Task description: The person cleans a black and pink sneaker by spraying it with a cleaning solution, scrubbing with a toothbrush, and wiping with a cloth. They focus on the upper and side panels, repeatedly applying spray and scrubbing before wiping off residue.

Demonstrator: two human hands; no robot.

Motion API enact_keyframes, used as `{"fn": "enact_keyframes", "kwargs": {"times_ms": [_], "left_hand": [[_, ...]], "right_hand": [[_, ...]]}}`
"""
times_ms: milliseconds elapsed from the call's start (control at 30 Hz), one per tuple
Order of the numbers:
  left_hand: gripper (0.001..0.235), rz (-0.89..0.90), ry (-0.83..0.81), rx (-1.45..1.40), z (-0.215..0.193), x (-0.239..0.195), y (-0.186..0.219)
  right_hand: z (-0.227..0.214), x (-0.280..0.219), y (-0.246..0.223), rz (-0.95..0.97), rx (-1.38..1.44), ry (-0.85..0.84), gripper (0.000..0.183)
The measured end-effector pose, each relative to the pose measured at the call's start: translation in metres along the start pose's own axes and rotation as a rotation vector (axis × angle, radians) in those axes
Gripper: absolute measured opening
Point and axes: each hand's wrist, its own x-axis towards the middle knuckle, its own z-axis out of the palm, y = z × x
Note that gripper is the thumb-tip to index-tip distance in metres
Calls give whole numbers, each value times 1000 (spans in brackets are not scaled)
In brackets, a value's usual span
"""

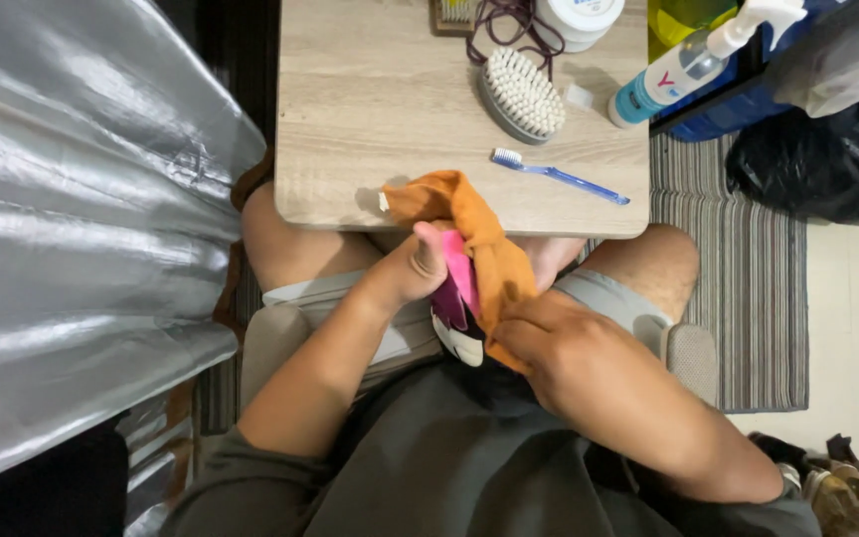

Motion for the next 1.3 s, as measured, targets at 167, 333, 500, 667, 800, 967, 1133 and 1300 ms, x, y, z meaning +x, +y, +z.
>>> {"fn": "enact_keyframes", "kwargs": {"times_ms": [167, 333, 500, 667, 800, 967, 1133, 1300], "left_hand": [[119, -130, 82, 151, 9, -4, 34], [113, -166, 152, 236, 32, 5, 70], [106, -359, 149, 390, 40, 6, 73], [131, -207, 75, 291, 2, -5, -4], [127, -19, 94, 177, -2, -6, -26], [118, 216, 43, 135, -1, 0, -35], [109, 42, 21, 197, -10, -9, -27], [110, -71, -17, -2, -22, 4, -14]], "right_hand": [[38, 44, 38, -235, 83, 215, 30], [58, 59, 58, -256, 93, 409, 18], [53, 80, 79, -250, 124, 525, 19], [5, 72, 76, -72, 365, 534, 14], [-18, 54, 37, -262, 429, 274, 11], [26, 76, 45, -361, 234, 237, 28], [41, 87, 80, -322, 310, 281, 24], [50, 95, 87, -69, 370, 353, 28]]}}
